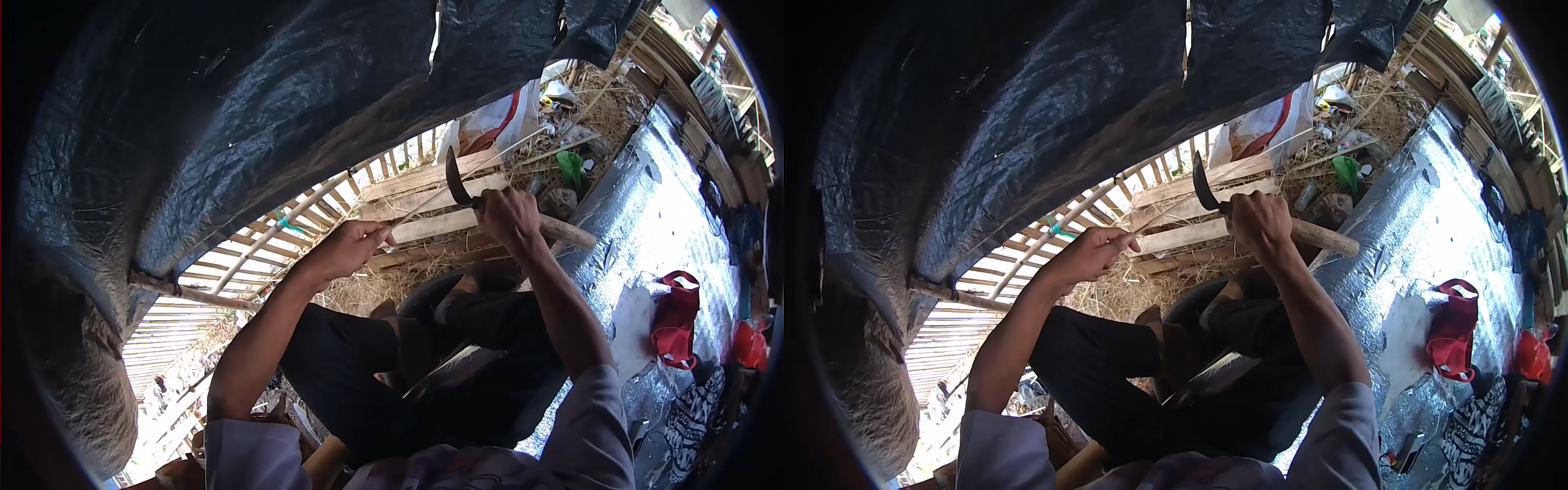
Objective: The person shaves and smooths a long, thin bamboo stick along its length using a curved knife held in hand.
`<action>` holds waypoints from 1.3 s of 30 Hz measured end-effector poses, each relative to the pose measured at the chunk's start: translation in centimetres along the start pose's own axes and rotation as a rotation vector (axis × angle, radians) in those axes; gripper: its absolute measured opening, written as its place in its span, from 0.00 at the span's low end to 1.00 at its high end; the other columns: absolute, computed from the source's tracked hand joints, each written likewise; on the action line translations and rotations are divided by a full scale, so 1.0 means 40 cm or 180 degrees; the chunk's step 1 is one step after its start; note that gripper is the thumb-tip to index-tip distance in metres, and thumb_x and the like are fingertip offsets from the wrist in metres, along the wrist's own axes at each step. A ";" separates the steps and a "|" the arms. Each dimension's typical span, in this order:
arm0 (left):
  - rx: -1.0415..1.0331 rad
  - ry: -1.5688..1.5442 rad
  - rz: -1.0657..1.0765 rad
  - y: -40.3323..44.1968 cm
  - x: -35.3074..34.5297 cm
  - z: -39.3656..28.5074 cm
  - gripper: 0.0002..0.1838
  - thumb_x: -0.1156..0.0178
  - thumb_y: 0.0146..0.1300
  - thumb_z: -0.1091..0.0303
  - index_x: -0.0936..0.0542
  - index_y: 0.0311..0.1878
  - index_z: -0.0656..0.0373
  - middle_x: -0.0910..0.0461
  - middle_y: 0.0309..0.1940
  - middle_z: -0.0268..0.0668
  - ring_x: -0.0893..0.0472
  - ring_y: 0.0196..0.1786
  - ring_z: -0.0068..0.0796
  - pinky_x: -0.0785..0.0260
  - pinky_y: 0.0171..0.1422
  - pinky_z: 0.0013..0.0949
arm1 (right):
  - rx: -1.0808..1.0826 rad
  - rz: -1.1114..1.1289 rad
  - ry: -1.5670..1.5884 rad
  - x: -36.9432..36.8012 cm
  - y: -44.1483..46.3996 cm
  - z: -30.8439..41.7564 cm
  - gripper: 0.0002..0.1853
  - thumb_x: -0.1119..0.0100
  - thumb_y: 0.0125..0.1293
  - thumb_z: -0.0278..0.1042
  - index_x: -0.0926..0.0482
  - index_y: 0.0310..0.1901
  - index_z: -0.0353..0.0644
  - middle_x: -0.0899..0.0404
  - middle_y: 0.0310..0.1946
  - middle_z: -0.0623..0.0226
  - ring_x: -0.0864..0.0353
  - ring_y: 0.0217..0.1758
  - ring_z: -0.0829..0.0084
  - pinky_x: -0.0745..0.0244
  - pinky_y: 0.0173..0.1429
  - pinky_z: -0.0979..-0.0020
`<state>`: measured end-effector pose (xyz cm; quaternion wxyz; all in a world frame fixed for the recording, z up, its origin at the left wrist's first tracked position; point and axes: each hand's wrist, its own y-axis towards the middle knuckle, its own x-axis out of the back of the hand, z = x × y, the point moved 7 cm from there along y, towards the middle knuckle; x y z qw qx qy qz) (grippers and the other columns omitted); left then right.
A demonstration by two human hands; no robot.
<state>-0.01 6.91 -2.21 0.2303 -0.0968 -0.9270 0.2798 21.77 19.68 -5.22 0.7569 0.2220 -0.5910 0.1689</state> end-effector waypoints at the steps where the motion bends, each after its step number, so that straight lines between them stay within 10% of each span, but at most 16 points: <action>1: -0.0015 -0.0027 0.0001 0.004 -0.005 -0.001 0.15 0.52 0.78 0.57 0.19 0.48 0.55 0.45 0.17 0.18 0.45 0.20 0.11 0.49 0.24 0.23 | 0.0056 0.0098 0.0031 -0.003 -0.009 0.014 0.10 0.35 0.59 0.42 0.15 0.31 0.44 0.16 0.25 0.55 0.13 0.28 0.58 0.20 0.35 0.58; 39: -0.0547 0.0283 -0.0262 0.009 0.002 0.002 0.17 0.49 0.77 0.56 0.18 0.46 0.59 0.38 0.18 0.21 0.40 0.22 0.12 0.44 0.29 0.25 | -0.0333 -0.0184 0.0006 0.020 -0.009 -0.024 0.11 0.38 0.61 0.41 0.15 0.31 0.42 0.16 0.23 0.56 0.14 0.28 0.57 0.19 0.35 0.57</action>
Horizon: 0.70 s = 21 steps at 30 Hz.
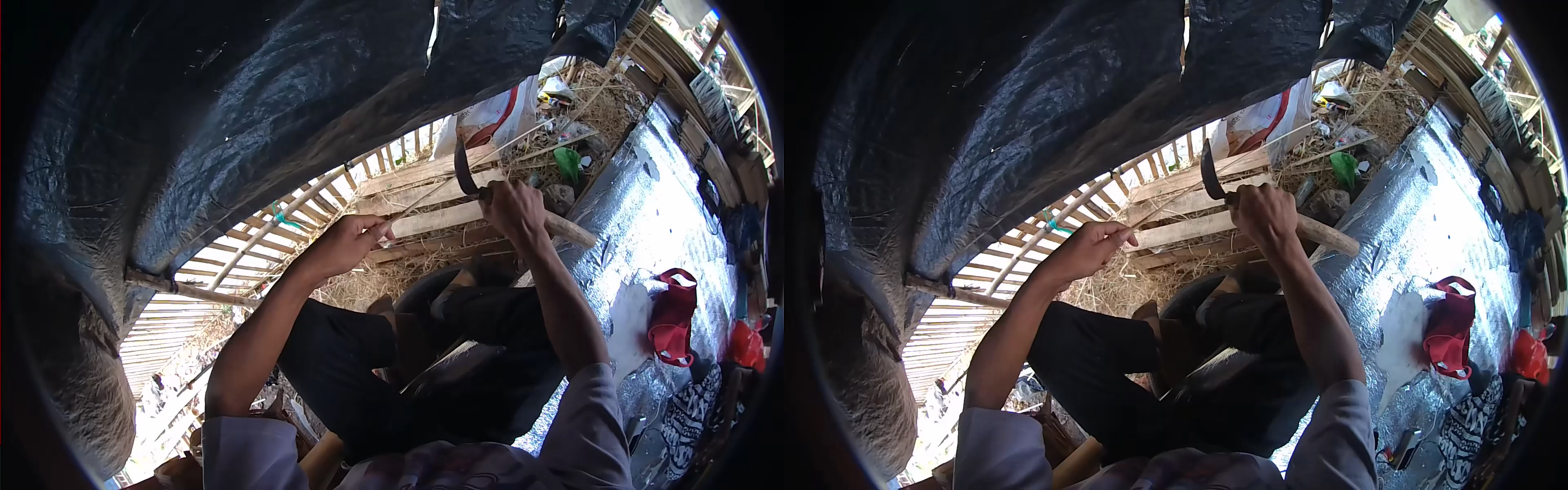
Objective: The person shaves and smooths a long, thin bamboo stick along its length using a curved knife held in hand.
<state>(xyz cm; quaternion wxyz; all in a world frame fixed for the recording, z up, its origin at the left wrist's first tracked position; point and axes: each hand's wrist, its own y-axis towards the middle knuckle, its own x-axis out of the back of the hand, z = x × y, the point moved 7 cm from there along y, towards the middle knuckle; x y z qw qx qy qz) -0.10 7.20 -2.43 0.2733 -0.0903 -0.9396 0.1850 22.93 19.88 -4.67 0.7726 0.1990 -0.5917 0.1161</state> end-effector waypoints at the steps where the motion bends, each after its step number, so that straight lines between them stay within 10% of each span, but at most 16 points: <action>1: 0.0111 -0.0045 0.0092 0.000 -0.002 -0.009 0.16 0.49 0.77 0.57 0.18 0.46 0.59 0.40 0.18 0.20 0.41 0.21 0.11 0.45 0.27 0.25 | 0.0089 -0.0210 -0.0086 0.015 0.001 -0.008 0.11 0.41 0.63 0.40 0.16 0.29 0.43 0.17 0.20 0.56 0.15 0.24 0.59 0.20 0.31 0.59; 5: 0.0095 0.0054 0.0027 0.031 -0.027 0.010 0.16 0.50 0.78 0.58 0.18 0.45 0.59 0.42 0.15 0.18 0.42 0.20 0.11 0.46 0.27 0.25 | 0.0805 -0.0072 -0.0023 -0.056 -0.060 0.126 0.08 0.39 0.59 0.37 0.16 0.33 0.42 0.17 0.20 0.54 0.14 0.25 0.57 0.21 0.30 0.58; 21: 0.0820 -0.0895 0.0538 0.009 -0.035 -0.015 0.16 0.53 0.79 0.56 0.23 0.47 0.59 0.47 0.15 0.18 0.50 0.15 0.10 0.58 0.19 0.23 | 0.0146 0.0063 0.0161 -0.015 -0.002 -0.002 0.08 0.34 0.56 0.40 0.15 0.33 0.45 0.15 0.26 0.56 0.13 0.29 0.55 0.19 0.36 0.56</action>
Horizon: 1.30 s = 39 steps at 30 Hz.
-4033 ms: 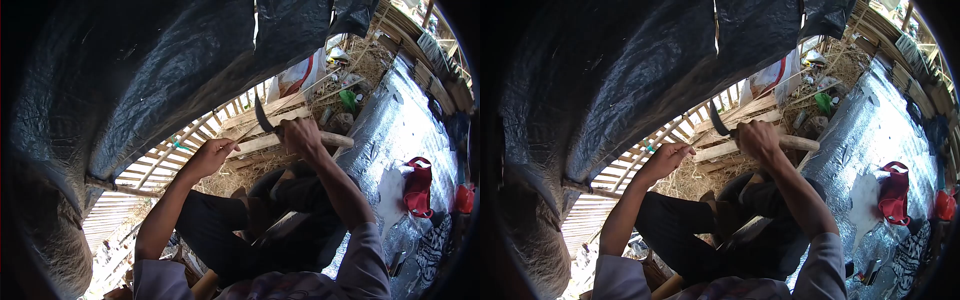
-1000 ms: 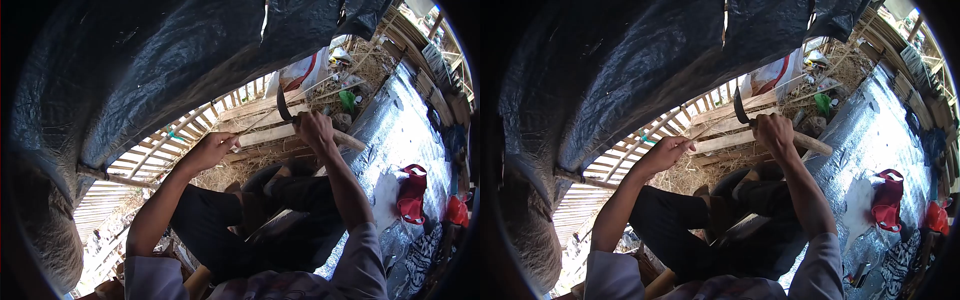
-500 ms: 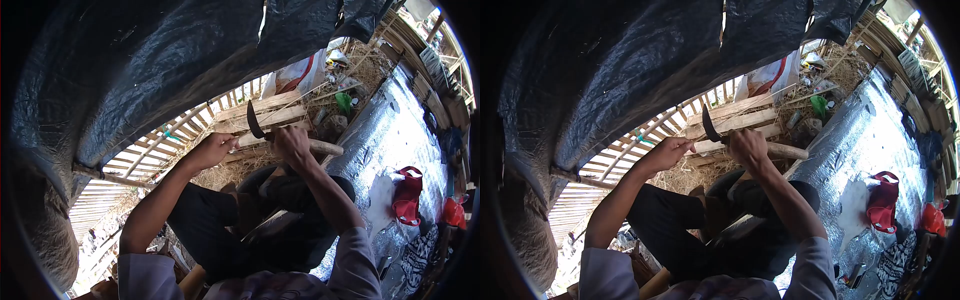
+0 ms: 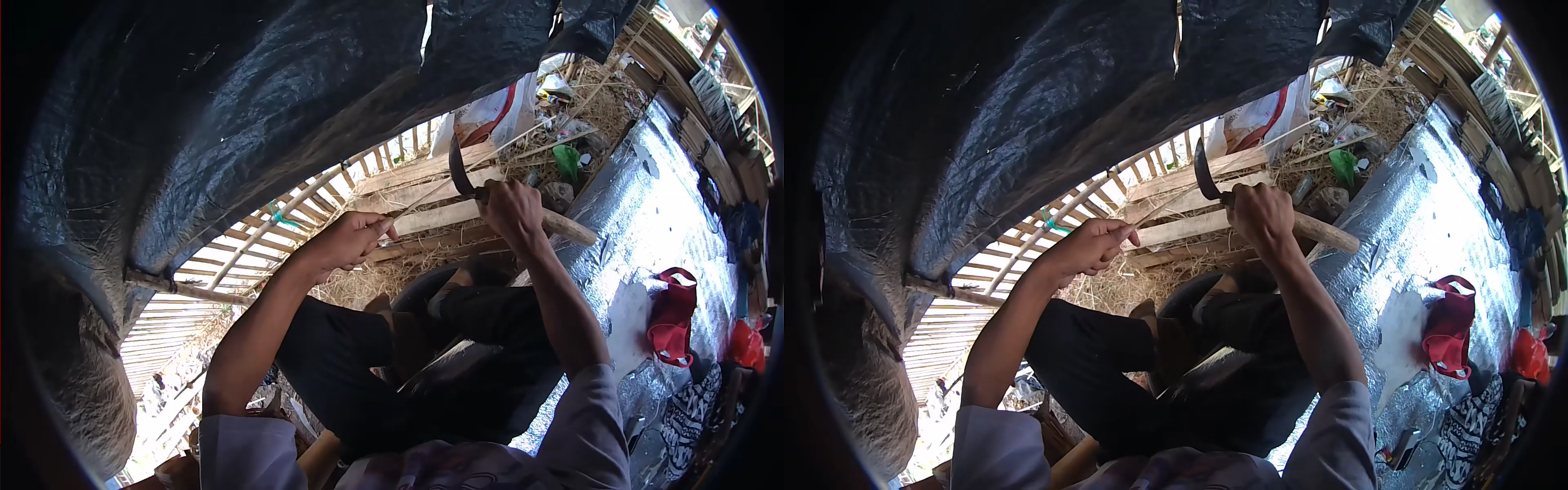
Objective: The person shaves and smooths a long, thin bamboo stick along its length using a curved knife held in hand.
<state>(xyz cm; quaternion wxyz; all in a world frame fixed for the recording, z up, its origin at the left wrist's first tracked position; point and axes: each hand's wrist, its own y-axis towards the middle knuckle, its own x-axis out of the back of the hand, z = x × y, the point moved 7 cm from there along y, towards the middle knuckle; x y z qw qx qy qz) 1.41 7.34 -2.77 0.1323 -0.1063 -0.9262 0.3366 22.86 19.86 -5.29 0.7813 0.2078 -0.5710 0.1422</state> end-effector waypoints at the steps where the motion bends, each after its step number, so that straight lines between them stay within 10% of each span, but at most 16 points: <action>1: -0.0006 -0.0032 0.0002 0.000 -0.005 0.000 0.16 0.53 0.79 0.56 0.23 0.47 0.59 0.47 0.15 0.18 0.50 0.15 0.10 0.58 0.19 0.23 | 0.0099 -0.0003 -0.0123 -0.001 -0.007 0.006 0.08 0.35 0.57 0.39 0.16 0.32 0.44 0.16 0.24 0.56 0.14 0.28 0.56 0.20 0.34 0.57; 28: 0.0049 0.0097 -0.0065 0.016 0.000 0.002 0.16 0.54 0.79 0.55 0.25 0.46 0.58 0.48 0.16 0.18 0.50 0.16 0.11 0.58 0.20 0.23 | 0.0164 -0.0045 -0.0073 -0.019 -0.013 0.067 0.08 0.36 0.57 0.39 0.14 0.31 0.44 0.15 0.26 0.56 0.13 0.31 0.54 0.19 0.39 0.55; 39: -0.0690 0.1025 -0.0571 0.038 0.011 -0.009 0.19 0.51 0.78 0.52 0.20 0.41 0.58 0.39 0.17 0.24 0.39 0.22 0.15 0.41 0.30 0.29 | 0.0124 0.0165 0.0113 -0.039 -0.010 0.082 0.13 0.30 0.53 0.43 0.14 0.35 0.44 0.15 0.27 0.57 0.13 0.32 0.56 0.17 0.40 0.57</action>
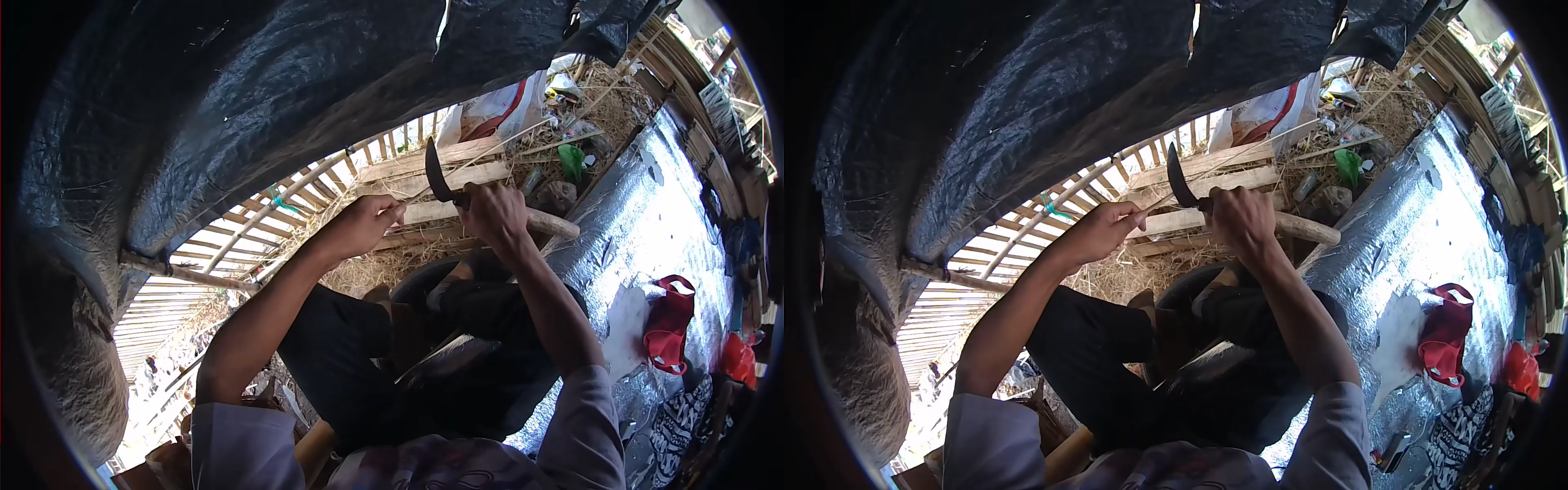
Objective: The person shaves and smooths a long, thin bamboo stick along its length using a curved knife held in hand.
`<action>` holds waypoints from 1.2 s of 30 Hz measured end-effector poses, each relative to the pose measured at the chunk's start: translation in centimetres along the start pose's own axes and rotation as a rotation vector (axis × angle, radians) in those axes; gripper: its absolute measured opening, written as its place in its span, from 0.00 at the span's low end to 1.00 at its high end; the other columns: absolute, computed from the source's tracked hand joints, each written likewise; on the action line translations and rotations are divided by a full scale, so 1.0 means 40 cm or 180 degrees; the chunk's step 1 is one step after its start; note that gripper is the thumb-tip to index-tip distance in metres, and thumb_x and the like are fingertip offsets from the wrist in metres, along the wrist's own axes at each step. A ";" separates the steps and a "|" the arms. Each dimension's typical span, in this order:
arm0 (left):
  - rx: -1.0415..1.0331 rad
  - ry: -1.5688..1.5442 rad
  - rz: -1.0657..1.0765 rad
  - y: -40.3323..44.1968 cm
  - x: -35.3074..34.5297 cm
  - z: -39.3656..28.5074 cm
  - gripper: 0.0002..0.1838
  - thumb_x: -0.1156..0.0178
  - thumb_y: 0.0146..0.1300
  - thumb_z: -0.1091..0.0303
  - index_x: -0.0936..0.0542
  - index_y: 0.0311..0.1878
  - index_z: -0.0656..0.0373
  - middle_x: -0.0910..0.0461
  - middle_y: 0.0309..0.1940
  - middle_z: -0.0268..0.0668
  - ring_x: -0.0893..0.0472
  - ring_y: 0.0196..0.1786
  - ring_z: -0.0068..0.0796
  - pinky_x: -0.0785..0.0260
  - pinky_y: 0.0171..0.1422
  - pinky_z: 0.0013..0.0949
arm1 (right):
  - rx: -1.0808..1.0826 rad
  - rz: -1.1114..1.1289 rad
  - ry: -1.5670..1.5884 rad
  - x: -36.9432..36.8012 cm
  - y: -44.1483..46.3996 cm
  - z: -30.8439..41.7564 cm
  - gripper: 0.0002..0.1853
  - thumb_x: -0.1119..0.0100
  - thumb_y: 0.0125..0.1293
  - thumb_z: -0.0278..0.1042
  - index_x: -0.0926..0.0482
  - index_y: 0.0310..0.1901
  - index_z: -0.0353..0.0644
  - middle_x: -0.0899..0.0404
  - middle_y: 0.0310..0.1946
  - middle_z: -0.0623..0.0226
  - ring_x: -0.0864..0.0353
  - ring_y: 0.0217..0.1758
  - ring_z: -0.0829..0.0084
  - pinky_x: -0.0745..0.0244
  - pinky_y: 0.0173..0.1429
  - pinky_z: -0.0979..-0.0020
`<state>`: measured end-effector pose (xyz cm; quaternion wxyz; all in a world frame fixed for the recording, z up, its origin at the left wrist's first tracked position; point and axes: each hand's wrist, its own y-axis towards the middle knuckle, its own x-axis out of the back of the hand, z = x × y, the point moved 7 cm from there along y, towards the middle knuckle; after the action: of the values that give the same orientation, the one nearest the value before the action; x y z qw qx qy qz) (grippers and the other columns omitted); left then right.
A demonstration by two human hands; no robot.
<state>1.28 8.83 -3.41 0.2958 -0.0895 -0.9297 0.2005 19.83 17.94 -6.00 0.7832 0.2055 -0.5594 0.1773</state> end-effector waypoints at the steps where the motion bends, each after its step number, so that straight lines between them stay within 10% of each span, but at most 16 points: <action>1: 0.0016 0.0002 -0.0011 0.000 0.002 0.002 0.19 0.51 0.78 0.52 0.20 0.41 0.58 0.39 0.17 0.24 0.39 0.22 0.15 0.41 0.30 0.29 | -0.0005 -0.0005 0.0014 0.008 0.003 -0.008 0.12 0.30 0.53 0.43 0.14 0.34 0.45 0.15 0.27 0.57 0.13 0.32 0.56 0.18 0.40 0.57; 14: -0.0289 0.0769 -0.0128 0.016 -0.005 0.012 0.20 0.48 0.76 0.54 0.21 0.43 0.65 0.19 0.30 0.44 0.18 0.38 0.37 0.29 0.47 0.40 | 0.0160 0.0198 -0.0392 -0.021 -0.015 -0.016 0.12 0.32 0.53 0.43 0.13 0.38 0.48 0.15 0.27 0.59 0.13 0.31 0.55 0.19 0.37 0.55; 30: -0.0347 0.1049 -0.0444 -0.006 0.000 -0.026 0.18 0.47 0.75 0.55 0.22 0.44 0.63 0.23 0.23 0.47 0.20 0.30 0.44 0.32 0.39 0.44 | 0.0096 0.0185 0.0033 -0.006 -0.005 0.020 0.08 0.33 0.56 0.41 0.13 0.33 0.48 0.15 0.25 0.57 0.12 0.30 0.57 0.18 0.37 0.58; 36: -0.0189 0.1117 -0.0707 -0.047 0.062 0.014 0.16 0.46 0.75 0.56 0.21 0.45 0.62 0.21 0.24 0.44 0.20 0.28 0.35 0.32 0.37 0.39 | -0.0687 0.0111 -0.0303 0.013 0.011 -0.224 0.13 0.38 0.61 0.44 0.15 0.36 0.43 0.15 0.28 0.51 0.13 0.33 0.52 0.19 0.40 0.53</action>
<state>-1.15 7.64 -1.76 0.4707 -0.0287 -0.8736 0.1205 26.99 23.00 -8.04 0.7701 0.1185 -0.6153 0.1196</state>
